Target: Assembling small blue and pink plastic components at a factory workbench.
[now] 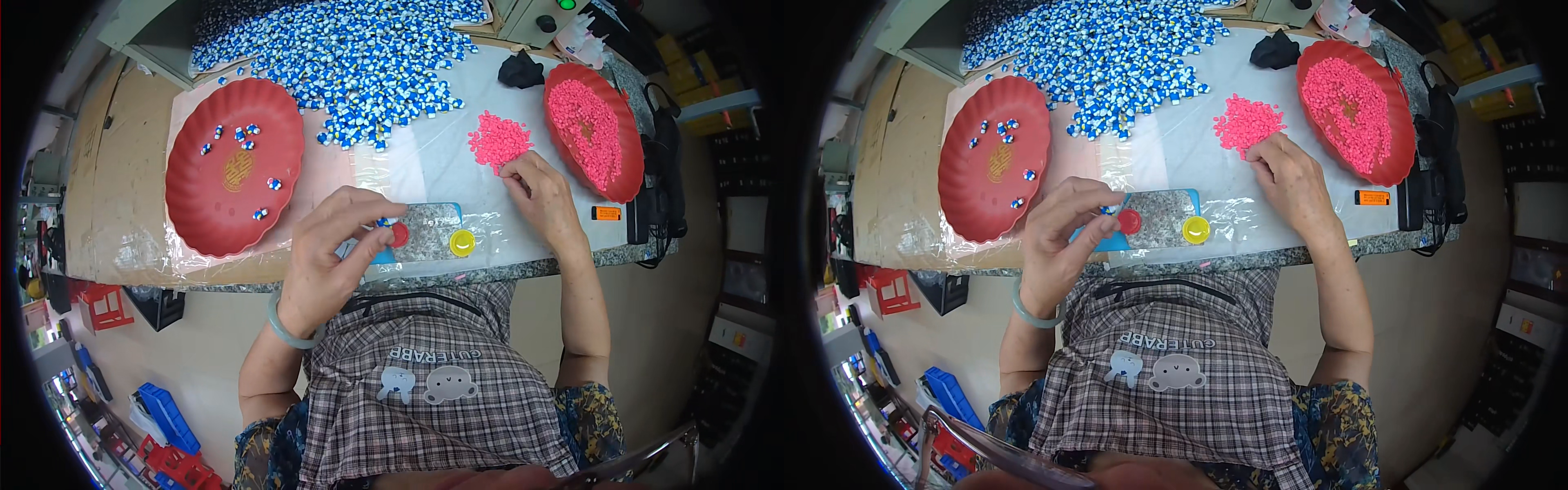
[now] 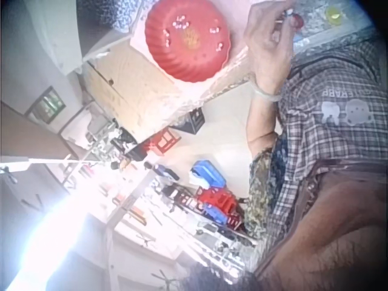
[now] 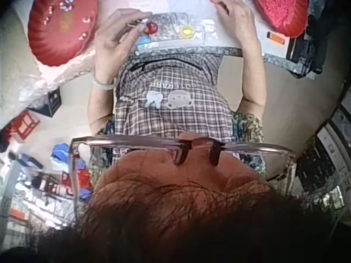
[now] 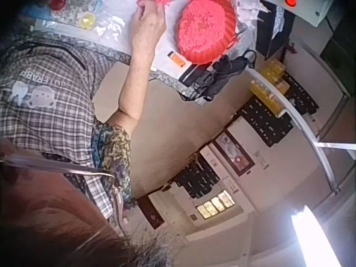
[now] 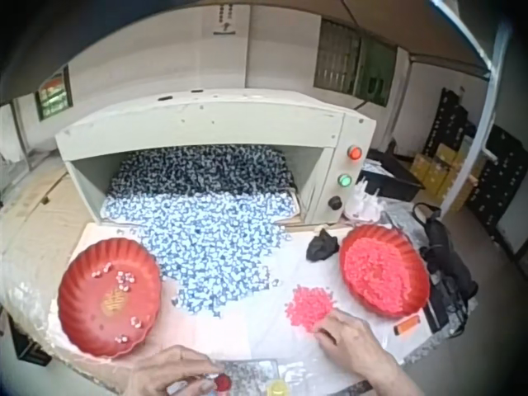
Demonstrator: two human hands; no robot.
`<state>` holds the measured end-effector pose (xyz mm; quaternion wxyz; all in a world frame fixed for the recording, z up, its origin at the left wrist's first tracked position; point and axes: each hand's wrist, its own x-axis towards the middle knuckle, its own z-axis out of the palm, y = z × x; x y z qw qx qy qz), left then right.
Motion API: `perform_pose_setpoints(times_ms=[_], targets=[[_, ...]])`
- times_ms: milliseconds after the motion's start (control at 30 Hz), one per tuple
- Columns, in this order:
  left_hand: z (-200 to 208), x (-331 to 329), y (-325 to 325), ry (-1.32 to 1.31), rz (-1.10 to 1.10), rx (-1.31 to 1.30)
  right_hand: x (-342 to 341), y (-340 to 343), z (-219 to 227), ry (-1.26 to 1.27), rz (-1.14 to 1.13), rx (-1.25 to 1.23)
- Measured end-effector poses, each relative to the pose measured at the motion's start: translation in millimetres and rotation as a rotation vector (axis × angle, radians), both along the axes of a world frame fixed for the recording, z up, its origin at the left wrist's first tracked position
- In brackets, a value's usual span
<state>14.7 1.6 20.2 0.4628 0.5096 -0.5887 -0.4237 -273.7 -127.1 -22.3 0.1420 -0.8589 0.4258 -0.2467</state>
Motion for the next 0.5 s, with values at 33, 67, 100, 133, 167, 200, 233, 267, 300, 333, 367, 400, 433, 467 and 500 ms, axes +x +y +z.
perform_pose_setpoints(times_ms=[33, 67, 100, 133, 167, 200, 233, 267, 300, 333, 367, 400, 433, 467, 500], targets=[[0.1, -0.2, 1.2, 0.000, 0.001, 0.000, 0.0, 0.3, 0.4, -0.016, -0.002, 0.000], [-0.4, -0.2, 2.0, -0.022, -0.034, -0.009, 0.2, 0.8, 0.0, -0.016, -0.001, 0.001], [-0.6, -0.4, 2.8, -0.045, -0.069, -0.018, 0.7, 1.4, -0.5, 0.009, -0.021, 0.008], [0.1, -1.4, 4.0, -0.046, -0.069, -0.018, 1.1, 1.9, -0.9, 0.033, -0.041, 0.015], [1.1, -3.4, 5.0, -0.021, -0.062, 0.000, 1.7, 1.9, -1.2, 0.033, -0.041, 0.015], [1.9, -5.0, 5.4, 0.004, -0.055, 0.018, 2.5, 1.4, -1.5, 0.052, -0.044, 0.012], [2.4, -6.3, 5.4, 0.003, -0.055, 0.018, 2.9, 1.2, -1.5, 0.072, -0.046, 0.010], [2.8, -7.3, 5.4, 0.014, -0.052, 0.018, 2.6, 1.3, -1.3, 0.071, -0.045, 0.010], [3.0, -7.9, 5.5, 0.024, -0.048, 0.019, 1.6, 1.6, -0.6, 0.081, -0.032, 0.021], [2.3, -8.0, 5.3, 0.024, -0.047, 0.018, 1.0, 1.9, 0.0, 0.092, -0.020, 0.032], [1.2, -8.0, 5.6, 0.014, -0.055, 0.021, 0.8, 3.3, 0.4, 0.092, -0.019, 0.032], [0.3, -8.1, 5.9, 0.003, -0.063, 0.024, 0.6, 4.6, 0.9, 0.089, -0.004, 0.016], [-0.2, -8.6, 6.1, 0.004, -0.064, 0.023, 0.4, 5.5, 1.5, 0.086, 0.011, -0.001], [-0.9, -9.1, 6.2, 0.016, -0.054, 0.011, 1.0, 5.1, 1.1, 0.085, 0.013, 0.001], [-1.3, -9.6, 6.3, 0.028, -0.045, -0.001, 1.9, 4.4, 0.7, 0.050, 0.047, -0.022]])
